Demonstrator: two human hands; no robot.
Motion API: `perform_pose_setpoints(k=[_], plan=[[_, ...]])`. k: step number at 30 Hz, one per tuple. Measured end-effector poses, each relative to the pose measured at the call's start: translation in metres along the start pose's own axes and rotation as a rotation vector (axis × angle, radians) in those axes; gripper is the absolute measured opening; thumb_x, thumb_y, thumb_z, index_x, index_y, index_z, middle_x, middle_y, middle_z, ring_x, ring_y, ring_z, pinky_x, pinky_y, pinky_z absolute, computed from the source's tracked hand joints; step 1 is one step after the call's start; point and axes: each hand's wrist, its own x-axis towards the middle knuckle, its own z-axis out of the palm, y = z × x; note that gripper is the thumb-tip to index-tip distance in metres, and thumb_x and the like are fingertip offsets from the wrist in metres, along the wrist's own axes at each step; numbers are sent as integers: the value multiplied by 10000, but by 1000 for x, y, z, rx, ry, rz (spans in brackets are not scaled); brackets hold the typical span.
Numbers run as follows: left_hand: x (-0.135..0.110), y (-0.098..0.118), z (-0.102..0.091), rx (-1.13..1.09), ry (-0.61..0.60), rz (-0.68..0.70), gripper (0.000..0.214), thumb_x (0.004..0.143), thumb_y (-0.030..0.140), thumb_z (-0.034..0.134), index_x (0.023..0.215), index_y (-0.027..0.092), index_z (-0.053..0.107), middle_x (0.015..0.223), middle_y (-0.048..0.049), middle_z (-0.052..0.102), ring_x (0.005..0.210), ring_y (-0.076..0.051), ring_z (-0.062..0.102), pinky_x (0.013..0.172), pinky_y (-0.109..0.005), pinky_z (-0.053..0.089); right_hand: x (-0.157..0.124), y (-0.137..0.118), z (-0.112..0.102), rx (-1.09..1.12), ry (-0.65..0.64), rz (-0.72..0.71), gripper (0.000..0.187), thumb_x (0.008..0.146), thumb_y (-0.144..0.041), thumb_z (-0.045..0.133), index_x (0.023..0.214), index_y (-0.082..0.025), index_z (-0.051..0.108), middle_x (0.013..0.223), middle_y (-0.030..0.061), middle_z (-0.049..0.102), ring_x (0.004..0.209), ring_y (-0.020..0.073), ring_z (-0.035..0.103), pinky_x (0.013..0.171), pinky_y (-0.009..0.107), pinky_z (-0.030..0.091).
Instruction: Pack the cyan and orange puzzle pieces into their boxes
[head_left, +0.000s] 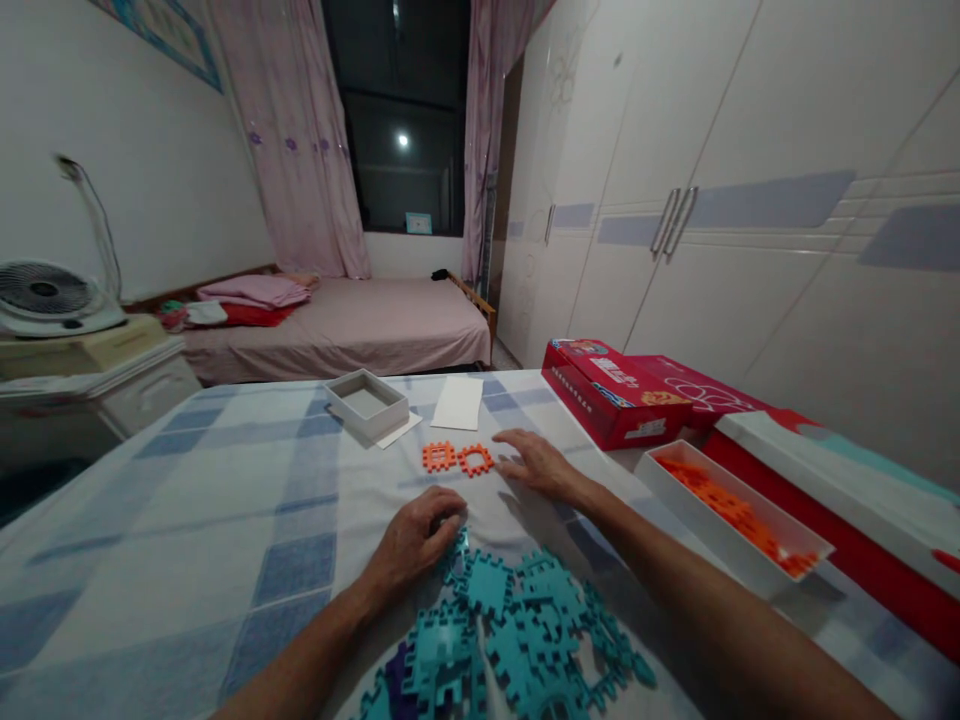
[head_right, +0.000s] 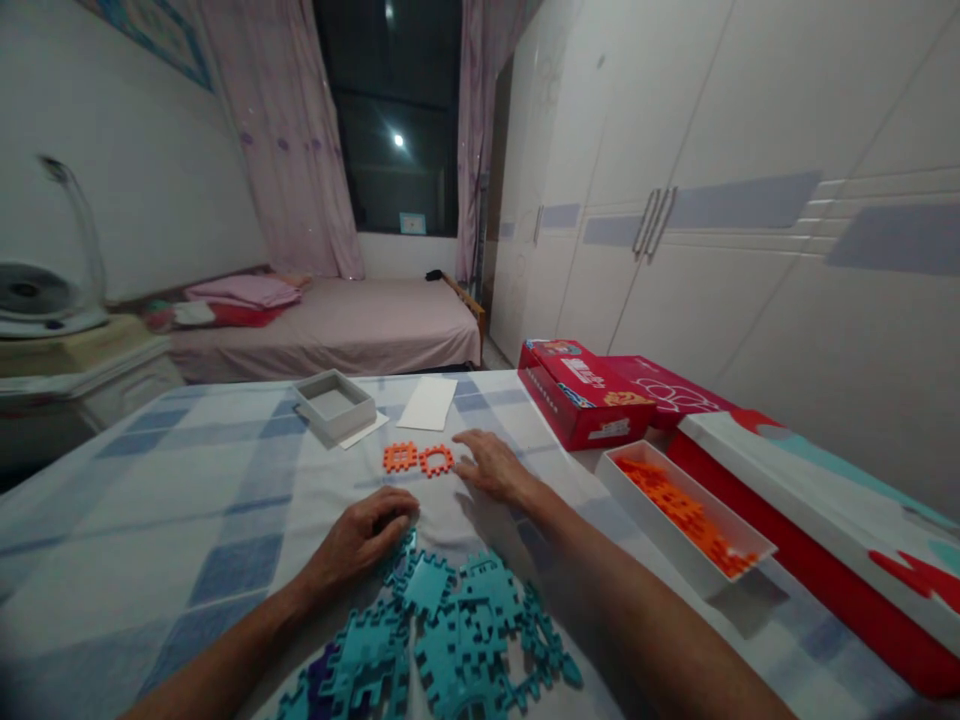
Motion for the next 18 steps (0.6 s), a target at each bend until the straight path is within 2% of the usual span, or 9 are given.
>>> perform_pose_setpoints(k=[2,5,8,13,15,18], plan=[[0,1,-1,-1,3,5,242,846,260,437,909,153,645,969,-61,607,911,-146,566,852,-258,433,17,-5,15,-21,-20,-30,563,812,-377,528,1336,-188,447,1377,71,417,1277,227,381,1083,407,308],[1,1,-1,4,10,5,235,841,251,440,891,148,644,945,-59,603,883,-142,560,836,-255,433,26,-6,25,-63,-40,-38,526,784,-371,555,1278,-197,510,1301,96,479,1204,255,428,1010,438,341],[1,0,0,-3,8,6,229,836,247,447,883,146,646,931,-55,599,877,-139,552,834,-249,429,26,-4,22,-111,-19,-22,464,773,-411,572,1175,-178,589,1167,113,537,1074,229,488,944,398,370],[3,-6,4,-5,12,0,215,839,240,456,889,157,648,940,-40,595,884,-133,542,840,-244,414,37,-16,12,-132,96,-13,523,829,-464,506,1255,-162,529,1184,111,502,1092,176,459,979,312,343],[3,-7,4,-1,12,9,217,838,232,455,902,155,648,961,-41,592,907,-135,540,855,-248,409,47,-29,15,-130,90,-43,520,830,-476,495,1259,-185,526,1188,95,502,1081,160,467,966,287,352],[3,-6,3,10,13,18,224,835,233,461,925,144,646,982,-49,589,928,-140,540,871,-257,406,63,-45,26,-151,15,-70,501,778,-485,542,1185,-196,583,1150,98,524,1021,179,498,897,301,388]])
